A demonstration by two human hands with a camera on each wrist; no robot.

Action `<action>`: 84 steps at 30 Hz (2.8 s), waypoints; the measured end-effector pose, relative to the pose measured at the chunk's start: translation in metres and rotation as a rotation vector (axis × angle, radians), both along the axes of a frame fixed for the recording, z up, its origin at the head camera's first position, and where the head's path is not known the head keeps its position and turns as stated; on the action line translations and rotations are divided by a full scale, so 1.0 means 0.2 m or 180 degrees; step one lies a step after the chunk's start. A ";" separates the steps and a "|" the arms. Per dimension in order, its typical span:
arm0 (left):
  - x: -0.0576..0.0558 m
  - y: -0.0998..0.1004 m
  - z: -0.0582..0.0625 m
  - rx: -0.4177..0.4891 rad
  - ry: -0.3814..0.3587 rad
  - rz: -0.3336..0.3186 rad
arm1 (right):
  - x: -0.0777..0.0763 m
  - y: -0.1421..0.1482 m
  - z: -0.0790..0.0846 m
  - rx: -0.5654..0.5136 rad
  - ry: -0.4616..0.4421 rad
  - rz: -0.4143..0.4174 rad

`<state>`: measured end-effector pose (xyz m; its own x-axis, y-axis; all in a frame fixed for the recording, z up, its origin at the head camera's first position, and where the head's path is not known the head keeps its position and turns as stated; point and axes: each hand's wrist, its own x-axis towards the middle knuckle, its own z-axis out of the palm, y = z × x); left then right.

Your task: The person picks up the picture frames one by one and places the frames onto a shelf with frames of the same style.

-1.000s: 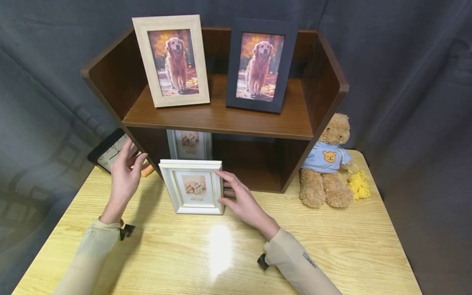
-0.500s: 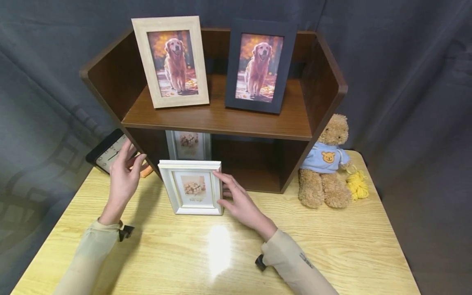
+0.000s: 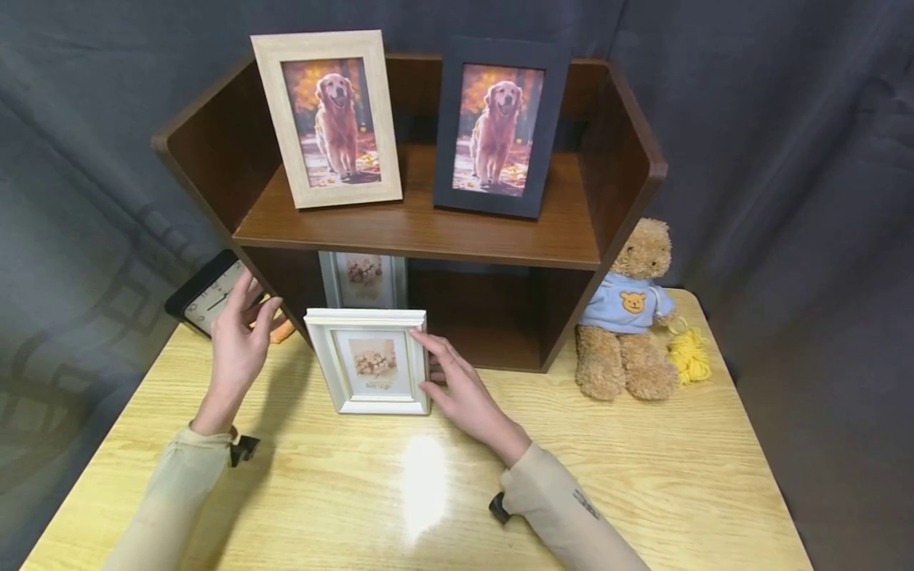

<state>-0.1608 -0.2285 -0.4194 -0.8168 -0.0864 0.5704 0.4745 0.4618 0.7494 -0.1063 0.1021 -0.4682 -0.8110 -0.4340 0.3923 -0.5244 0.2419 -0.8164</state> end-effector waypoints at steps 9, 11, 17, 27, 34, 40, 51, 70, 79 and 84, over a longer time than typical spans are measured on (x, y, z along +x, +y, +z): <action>0.00 0.00 0.00 -0.0025 0.0000 0.0030 | 0.00 -0.01 0.00 -0.0024 -0.0047 -0.0124; 0.00 0.00 0.00 -0.0014 -0.0008 0.0015 | 0.01 -0.01 0.00 -0.0039 -0.0060 -0.0136; 0.00 -0.01 0.00 -0.0025 -0.0026 0.0005 | 0.02 -0.01 -0.01 -0.0052 -0.0056 -0.0167; 0.00 -0.01 0.00 -0.0059 0.0004 0.0004 | 0.04 0.02 0.03 -0.0153 -0.0154 -0.0256; 0.00 0.00 0.00 -0.0045 0.0002 -0.0008 | 0.04 0.09 0.07 -0.0110 -0.0131 -0.0326; 0.00 0.00 0.00 0.0038 -0.0012 -0.0029 | 0.04 0.15 0.11 -0.0108 0.0045 -0.0370; 0.00 0.00 0.00 0.0029 -0.0041 -0.0008 | 0.00 0.24 0.16 -0.0016 0.0240 -0.0509; 0.00 0.00 0.00 -0.0108 0.0019 0.0042 | -0.10 0.41 0.17 0.0114 0.0379 -0.0777; 0.00 0.00 -0.01 -0.0077 -0.0019 0.0032 | -0.14 0.43 0.17 0.0137 0.0328 -0.1047; 0.00 0.00 -0.01 -0.0099 -0.0027 0.0047 | -0.16 0.43 0.19 0.0201 0.0227 -0.1205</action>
